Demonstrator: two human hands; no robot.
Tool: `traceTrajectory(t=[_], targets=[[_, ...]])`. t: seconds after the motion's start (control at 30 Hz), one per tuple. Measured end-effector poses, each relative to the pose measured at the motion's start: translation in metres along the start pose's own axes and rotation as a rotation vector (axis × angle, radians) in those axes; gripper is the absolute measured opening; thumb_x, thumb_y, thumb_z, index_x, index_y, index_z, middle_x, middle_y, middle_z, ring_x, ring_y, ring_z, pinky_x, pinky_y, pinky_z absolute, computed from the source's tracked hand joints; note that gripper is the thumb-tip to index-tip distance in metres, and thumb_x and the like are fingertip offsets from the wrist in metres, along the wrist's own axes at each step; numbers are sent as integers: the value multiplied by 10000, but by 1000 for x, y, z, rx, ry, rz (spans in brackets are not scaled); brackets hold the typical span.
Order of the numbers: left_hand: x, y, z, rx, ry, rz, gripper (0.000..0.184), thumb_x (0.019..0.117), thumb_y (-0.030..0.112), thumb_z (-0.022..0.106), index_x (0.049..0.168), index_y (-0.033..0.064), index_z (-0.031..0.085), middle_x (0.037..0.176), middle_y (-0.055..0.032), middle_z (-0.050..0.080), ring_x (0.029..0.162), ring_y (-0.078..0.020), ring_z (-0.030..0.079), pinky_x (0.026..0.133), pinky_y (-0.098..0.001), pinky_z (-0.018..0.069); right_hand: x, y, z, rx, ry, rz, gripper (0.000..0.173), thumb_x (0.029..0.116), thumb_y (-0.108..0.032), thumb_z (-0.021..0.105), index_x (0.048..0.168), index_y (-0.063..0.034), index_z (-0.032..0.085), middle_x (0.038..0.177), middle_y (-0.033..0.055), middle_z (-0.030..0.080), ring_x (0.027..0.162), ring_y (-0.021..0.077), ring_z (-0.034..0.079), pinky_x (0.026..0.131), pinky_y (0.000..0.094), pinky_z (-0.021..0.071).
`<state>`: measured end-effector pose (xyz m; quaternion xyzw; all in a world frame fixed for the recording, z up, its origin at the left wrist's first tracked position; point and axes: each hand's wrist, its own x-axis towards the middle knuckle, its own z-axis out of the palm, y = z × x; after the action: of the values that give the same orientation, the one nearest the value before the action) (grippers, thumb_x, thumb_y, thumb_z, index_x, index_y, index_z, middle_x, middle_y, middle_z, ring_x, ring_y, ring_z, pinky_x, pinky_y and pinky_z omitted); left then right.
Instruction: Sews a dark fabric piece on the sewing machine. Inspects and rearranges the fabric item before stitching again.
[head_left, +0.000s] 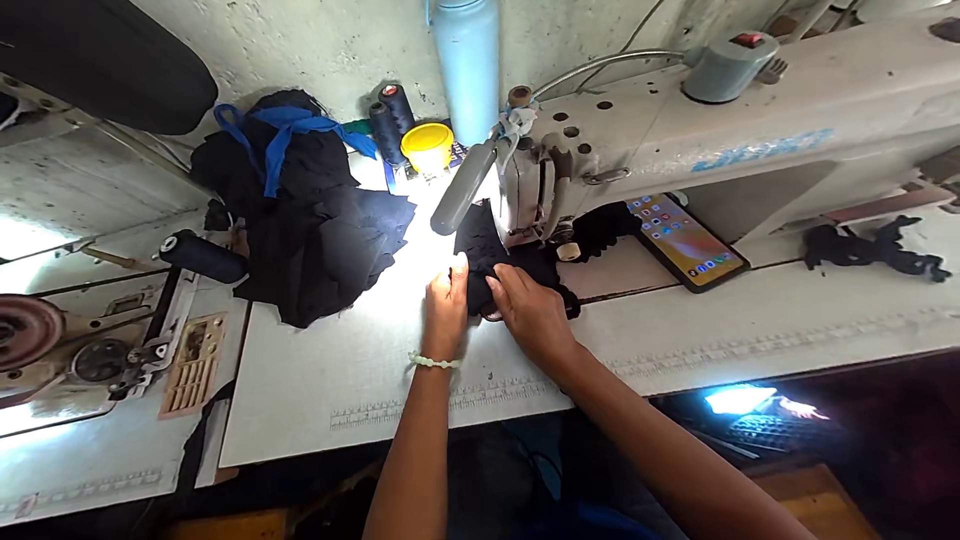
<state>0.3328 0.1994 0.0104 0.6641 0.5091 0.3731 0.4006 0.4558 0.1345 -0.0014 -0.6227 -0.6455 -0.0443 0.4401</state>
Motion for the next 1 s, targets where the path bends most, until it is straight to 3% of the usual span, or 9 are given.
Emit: traceTrajectory(t=[0.13,0.27,0.4,0.53,0.63,0.77,0.83,0.9,1.0], targets=[[-23,-11,-15,88,-243,382,526,1093,303,369,940,-20,756,948,-84,746,963,-152,671,932,-370,509,-25,8,-45,-26,-26,64,283,987,-211,628,1074,49,702,905,170,730,684,265,719,562,394,586],[-66,-20,-27,374,-303,588,341,1036,385,552,1009,171,817,1261,-21,722,1250,-239,596,1054,-476,422,-53,55,-92,-322,-101,206,300,989,-219,604,1099,38,713,901,235,690,705,399,697,532,505,540],[-103,-20,-24,551,-227,627,301,1016,373,583,1199,228,772,1412,-46,647,1368,-318,541,1124,-577,368,-53,70,-111,-349,-105,191,418,1006,-340,600,1192,13,724,1033,291,657,954,526,610,760,624,459],[-100,-10,-13,499,-139,683,265,1040,286,566,1152,175,778,1354,-53,683,1344,-278,567,1171,-541,332,-46,37,-90,-185,-212,178,391,973,-328,661,1148,15,731,1041,246,698,989,462,665,809,594,536],[-92,-5,1,503,-220,718,274,1019,235,581,1193,137,769,1294,-45,717,1267,-282,635,1103,-511,453,-43,31,-79,-90,-237,229,159,856,-61,695,973,46,708,909,223,670,884,409,671,766,525,553],[-103,-5,15,501,-311,705,296,1005,334,595,1220,220,765,1351,30,690,1292,-276,598,1051,-517,427,-24,31,-109,551,-315,605,151,972,-62,587,1113,-11,571,812,1,661,676,71,657,631,236,571],[-104,-3,14,444,-342,696,297,1018,363,575,1175,223,785,1305,58,714,1292,-246,591,1071,-508,388,-21,27,-120,755,-425,637,211,991,-64,570,1199,-28,559,771,-31,698,620,48,666,588,205,572],[-97,1,12,356,-319,695,275,1023,306,568,1090,177,802,1198,39,756,1221,-205,628,1072,-471,384,-22,21,-124,525,-565,551,244,1010,-117,587,1236,-30,613,728,-32,684,559,38,621,534,201,531],[-77,8,11,325,-138,677,189,994,105,579,1019,57,759,1093,-72,758,1082,-223,696,995,-405,514,-33,24,-111,11,-406,373,251,973,-134,592,1176,-36,701,695,100,657,558,249,615,536,441,511]])
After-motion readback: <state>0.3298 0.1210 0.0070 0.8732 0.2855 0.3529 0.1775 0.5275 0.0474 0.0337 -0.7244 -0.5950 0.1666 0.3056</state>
